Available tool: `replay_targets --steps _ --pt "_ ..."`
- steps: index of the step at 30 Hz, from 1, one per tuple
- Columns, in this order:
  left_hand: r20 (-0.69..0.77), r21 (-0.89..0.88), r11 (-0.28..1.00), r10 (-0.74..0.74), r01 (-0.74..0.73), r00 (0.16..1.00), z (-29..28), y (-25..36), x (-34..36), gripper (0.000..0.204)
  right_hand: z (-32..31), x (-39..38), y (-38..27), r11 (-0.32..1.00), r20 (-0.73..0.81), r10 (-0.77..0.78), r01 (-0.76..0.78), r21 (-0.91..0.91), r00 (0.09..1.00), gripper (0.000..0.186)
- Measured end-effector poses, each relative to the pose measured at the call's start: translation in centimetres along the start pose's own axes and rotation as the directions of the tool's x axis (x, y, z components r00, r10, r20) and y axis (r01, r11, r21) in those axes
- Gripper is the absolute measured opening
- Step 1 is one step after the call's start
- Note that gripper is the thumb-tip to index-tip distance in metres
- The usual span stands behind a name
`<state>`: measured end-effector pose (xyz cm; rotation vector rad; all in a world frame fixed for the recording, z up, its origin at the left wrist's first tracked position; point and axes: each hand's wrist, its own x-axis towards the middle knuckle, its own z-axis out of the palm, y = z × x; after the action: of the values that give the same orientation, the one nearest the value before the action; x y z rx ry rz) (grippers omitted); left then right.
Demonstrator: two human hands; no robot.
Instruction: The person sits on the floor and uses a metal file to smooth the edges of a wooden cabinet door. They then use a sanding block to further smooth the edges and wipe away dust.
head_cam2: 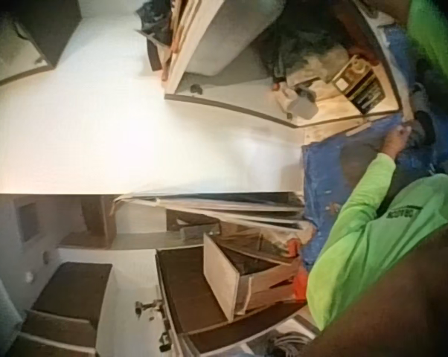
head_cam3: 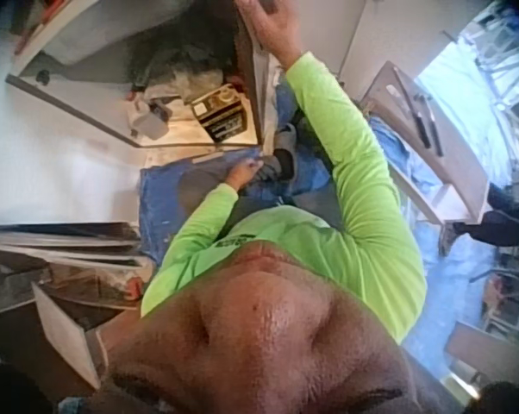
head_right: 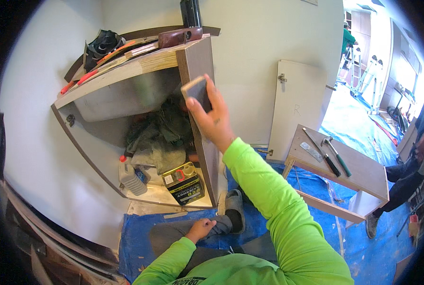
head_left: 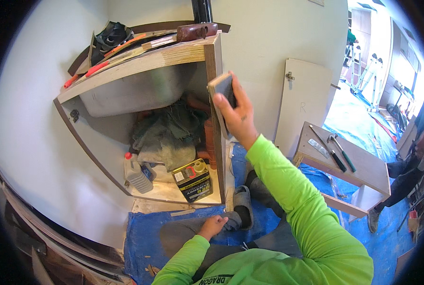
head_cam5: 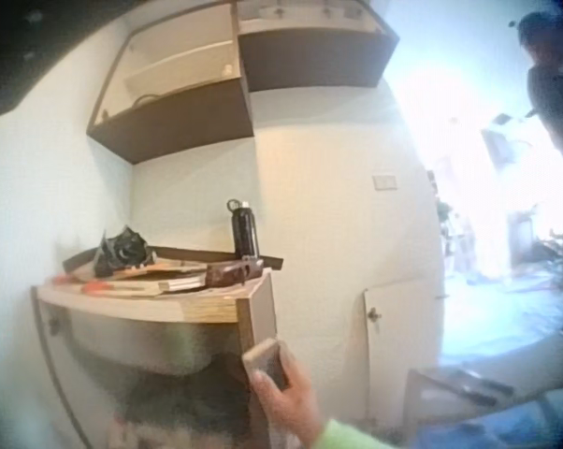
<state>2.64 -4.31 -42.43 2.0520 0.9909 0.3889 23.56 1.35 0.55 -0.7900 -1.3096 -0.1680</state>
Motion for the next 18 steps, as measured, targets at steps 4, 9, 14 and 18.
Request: replay_targets --steps 4,9,14,18 --pt "0.014 -0.031 1.0 -0.001 0.002 1.0 -0.2 1.6 -0.2 0.051 0.3 7.1 -2.2 0.991 -0.007 0.057 -0.056 0.123 0.998 0.069" --pt "0.013 -0.006 1.0 0.014 -0.014 1.0 -0.3 1.3 -0.1 0.05 0.1 3.5 0.5 0.994 -0.008 0.027 -0.026 0.102 1.0 0.065" --pt "0.022 0.006 1.0 0.019 -0.019 1.0 -0.2 0.5 -0.3 0.049 0.4 1.0 0.5 0.978 0.007 0.105 -0.105 0.182 0.994 0.06" --pt "0.039 0.013 1.0 0.011 -0.012 0.999 0.1 0.7 0.0 0.049 0.4 6.5 -1.9 0.965 0.045 0.1 -0.108 0.237 0.994 0.058"
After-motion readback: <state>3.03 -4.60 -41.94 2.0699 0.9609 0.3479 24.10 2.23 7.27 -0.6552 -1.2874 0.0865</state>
